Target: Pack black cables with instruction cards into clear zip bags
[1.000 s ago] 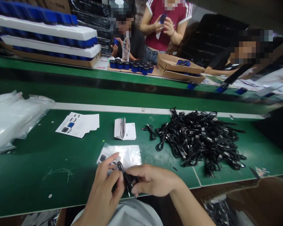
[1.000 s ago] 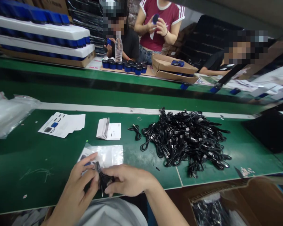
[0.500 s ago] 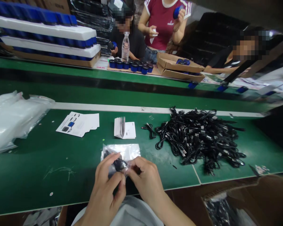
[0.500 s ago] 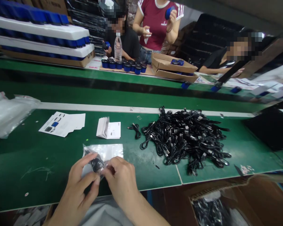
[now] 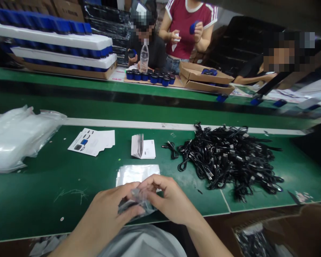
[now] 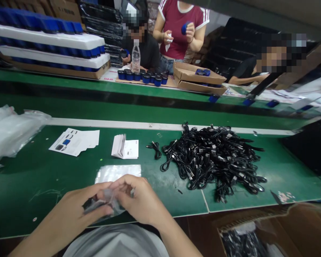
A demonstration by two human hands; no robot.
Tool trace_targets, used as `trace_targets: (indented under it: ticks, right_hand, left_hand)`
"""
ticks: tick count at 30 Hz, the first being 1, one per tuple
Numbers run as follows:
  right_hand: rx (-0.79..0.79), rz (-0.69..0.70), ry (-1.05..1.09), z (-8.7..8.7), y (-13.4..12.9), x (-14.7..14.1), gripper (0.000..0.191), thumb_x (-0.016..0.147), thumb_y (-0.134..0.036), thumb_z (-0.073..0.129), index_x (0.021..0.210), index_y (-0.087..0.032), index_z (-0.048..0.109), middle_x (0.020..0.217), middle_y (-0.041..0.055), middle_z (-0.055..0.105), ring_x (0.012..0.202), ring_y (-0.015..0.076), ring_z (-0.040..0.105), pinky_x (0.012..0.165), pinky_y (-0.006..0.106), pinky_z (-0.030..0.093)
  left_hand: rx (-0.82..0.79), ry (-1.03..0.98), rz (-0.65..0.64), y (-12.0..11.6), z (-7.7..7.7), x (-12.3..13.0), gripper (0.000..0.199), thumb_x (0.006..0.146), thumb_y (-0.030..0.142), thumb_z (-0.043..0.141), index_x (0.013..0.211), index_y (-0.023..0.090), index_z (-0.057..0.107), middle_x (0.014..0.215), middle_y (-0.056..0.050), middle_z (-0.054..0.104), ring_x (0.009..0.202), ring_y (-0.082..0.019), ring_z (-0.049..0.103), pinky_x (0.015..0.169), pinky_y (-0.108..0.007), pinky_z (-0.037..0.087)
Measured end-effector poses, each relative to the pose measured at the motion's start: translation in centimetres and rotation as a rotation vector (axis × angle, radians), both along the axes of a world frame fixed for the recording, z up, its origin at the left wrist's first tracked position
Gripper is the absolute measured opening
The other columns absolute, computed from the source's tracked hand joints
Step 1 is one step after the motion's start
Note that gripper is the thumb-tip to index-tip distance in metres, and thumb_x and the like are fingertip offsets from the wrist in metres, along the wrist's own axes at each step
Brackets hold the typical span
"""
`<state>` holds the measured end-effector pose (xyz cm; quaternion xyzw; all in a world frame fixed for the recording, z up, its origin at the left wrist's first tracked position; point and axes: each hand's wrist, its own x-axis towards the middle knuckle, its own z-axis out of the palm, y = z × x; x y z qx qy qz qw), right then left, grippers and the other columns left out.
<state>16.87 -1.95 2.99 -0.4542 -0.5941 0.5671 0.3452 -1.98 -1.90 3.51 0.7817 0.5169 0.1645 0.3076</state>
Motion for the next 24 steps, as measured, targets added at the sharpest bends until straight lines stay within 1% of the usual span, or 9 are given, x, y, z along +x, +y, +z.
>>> trace_targets:
  ticks: [2, 5, 7, 10, 12, 14, 17, 20, 24]
  right_hand:
    - [-0.071, -0.083, 0.121, -0.1, -0.1, 0.1, 0.014, 0.080, -0.019, 0.059, 0.094, -0.019, 0.061, 0.078, 0.0004, 0.062, 0.071, 0.0122, 0.056, 0.066, 0.024, 0.044]
    - [-0.094, -0.145, 0.207, -0.6, -0.6, 0.4, 0.035, 0.071, -0.023, 0.071, 0.103, -0.020, 0.057, 0.090, 0.0027, 0.062, 0.079, 0.0139, 0.057, 0.070, 0.026, 0.045]
    - [-0.077, -0.131, 0.185, -1.0, -1.1, 0.5, 0.035, 0.068, -0.022, 0.074, 0.100, -0.020, 0.059, 0.088, 0.0020, 0.062, 0.077, 0.0140, 0.057, 0.069, 0.026, 0.045]
    - [0.025, -0.181, 0.092, -1.3, -1.7, 0.4, 0.013, 0.075, -0.022, 0.069, 0.086, -0.020, 0.062, 0.074, -0.0014, 0.059, 0.066, 0.0118, 0.054, 0.065, 0.025, 0.045]
    - [0.123, -0.211, 0.067, -1.1, -1.8, 0.3, 0.019, 0.077, -0.020, 0.067, 0.095, -0.022, 0.061, 0.081, -0.0009, 0.059, 0.065, 0.0111, 0.054, 0.065, 0.025, 0.045]
    - [0.203, -0.142, 0.034, -0.8, -1.7, 0.4, 0.024, 0.078, -0.020, 0.067, 0.101, -0.024, 0.061, 0.089, 0.0007, 0.058, 0.071, 0.0120, 0.055, 0.067, 0.025, 0.046]
    - [0.261, 0.032, -0.088, 0.0, -1.3, 0.8, 0.003, 0.081, -0.023, 0.064, 0.083, -0.021, 0.065, 0.083, 0.0010, 0.058, 0.076, 0.0132, 0.055, 0.068, 0.024, 0.045]
    - [0.294, 0.131, -0.156, 0.5, -0.9, 1.2, 0.009, 0.081, -0.027, 0.065, 0.075, -0.021, 0.066, 0.084, 0.0011, 0.056, 0.075, 0.0131, 0.055, 0.068, 0.024, 0.044]
    - [0.343, 0.199, -0.205, 0.7, -0.4, 1.4, 0.013, 0.080, -0.031, 0.065, 0.071, -0.021, 0.066, 0.090, 0.0020, 0.053, 0.075, 0.0135, 0.054, 0.068, 0.025, 0.044]
  left_hand:
    - [-0.058, -0.083, 0.070, 0.1, 0.1, 0.2, 0.018, 0.078, 0.041, 0.058, 0.086, 0.030, 0.068, 0.073, 0.004, 0.072, 0.063, -0.016, 0.067, 0.055, -0.021, 0.051]
    - [-0.092, -0.175, 0.163, 0.1, -0.6, 0.3, 0.022, 0.080, 0.042, 0.053, 0.077, 0.027, 0.070, 0.071, 0.003, 0.072, 0.062, -0.015, 0.067, 0.056, -0.020, 0.051]
    - [-0.094, -0.214, 0.212, -0.1, -1.2, 0.2, 0.025, 0.082, 0.042, 0.051, 0.084, 0.026, 0.070, 0.074, 0.002, 0.073, 0.063, -0.015, 0.067, 0.056, -0.019, 0.052]
    - [-0.062, -0.242, 0.257, -0.6, -2.0, 0.2, 0.031, 0.085, 0.042, 0.046, 0.101, 0.023, 0.065, 0.068, 0.003, 0.071, 0.054, -0.013, 0.063, 0.050, -0.019, 0.050]
    - [-0.057, -0.248, 0.254, -0.9, -2.4, 0.3, 0.033, 0.086, 0.041, 0.043, 0.105, 0.023, 0.063, 0.064, 0.004, 0.068, 0.049, -0.012, 0.060, 0.046, -0.018, 0.048]
    - [-0.082, -0.251, 0.227, -1.1, -2.6, 0.4, 0.033, 0.088, 0.041, 0.040, 0.103, 0.023, 0.063, 0.069, 0.003, 0.070, 0.054, -0.013, 0.062, 0.049, -0.019, 0.049]
    - [-0.109, -0.255, 0.195, -1.1, -2.7, 0.4, 0.032, 0.089, 0.040, 0.040, 0.106, 0.026, 0.063, 0.081, 0.001, 0.072, 0.065, -0.014, 0.065, 0.059, -0.020, 0.051]
    - [-0.095, -0.295, 0.124, -1.0, -2.2, 0.5, 0.028, 0.089, 0.037, 0.043, 0.105, 0.027, 0.063, 0.092, 0.000, 0.070, 0.081, -0.015, 0.065, 0.071, -0.021, 0.051]
    - [-0.042, -0.316, 0.107, -1.1, -1.7, 1.1, 0.032, 0.092, 0.031, 0.036, 0.079, 0.023, 0.065, 0.077, 0.001, 0.065, 0.072, -0.013, 0.062, 0.065, -0.019, 0.048]
